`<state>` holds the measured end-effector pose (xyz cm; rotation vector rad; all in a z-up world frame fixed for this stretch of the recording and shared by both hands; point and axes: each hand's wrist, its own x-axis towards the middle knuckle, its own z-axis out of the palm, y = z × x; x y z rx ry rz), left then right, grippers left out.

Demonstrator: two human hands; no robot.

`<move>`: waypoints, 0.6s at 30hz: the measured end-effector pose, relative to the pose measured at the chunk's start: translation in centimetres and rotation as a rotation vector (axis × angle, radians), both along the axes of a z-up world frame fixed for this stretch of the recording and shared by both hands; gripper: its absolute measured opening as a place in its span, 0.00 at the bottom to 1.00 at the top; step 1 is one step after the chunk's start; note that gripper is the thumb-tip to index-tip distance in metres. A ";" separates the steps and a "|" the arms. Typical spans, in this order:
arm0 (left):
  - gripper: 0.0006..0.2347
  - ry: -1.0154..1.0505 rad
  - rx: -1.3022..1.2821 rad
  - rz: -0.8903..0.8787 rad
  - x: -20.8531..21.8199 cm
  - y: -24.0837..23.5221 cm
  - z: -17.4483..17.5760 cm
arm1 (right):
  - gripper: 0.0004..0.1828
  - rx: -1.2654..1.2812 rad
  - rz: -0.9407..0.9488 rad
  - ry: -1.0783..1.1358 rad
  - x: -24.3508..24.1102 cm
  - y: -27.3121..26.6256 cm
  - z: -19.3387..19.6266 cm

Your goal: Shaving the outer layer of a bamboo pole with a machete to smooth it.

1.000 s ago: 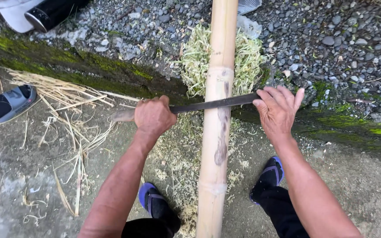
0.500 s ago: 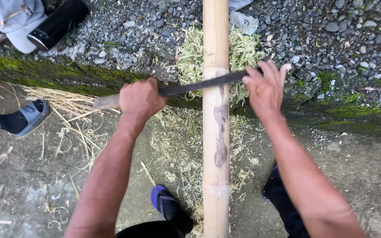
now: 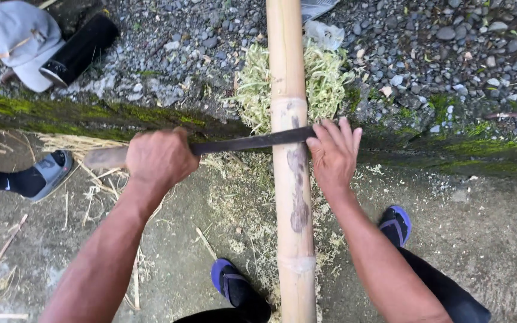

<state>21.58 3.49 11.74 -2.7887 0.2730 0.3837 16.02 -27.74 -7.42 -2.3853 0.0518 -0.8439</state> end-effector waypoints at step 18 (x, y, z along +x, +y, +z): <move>0.18 0.055 0.129 0.048 0.8 0.5 4.1 | 0.08 0.097 0.046 0.040 1.0 2.1 2.3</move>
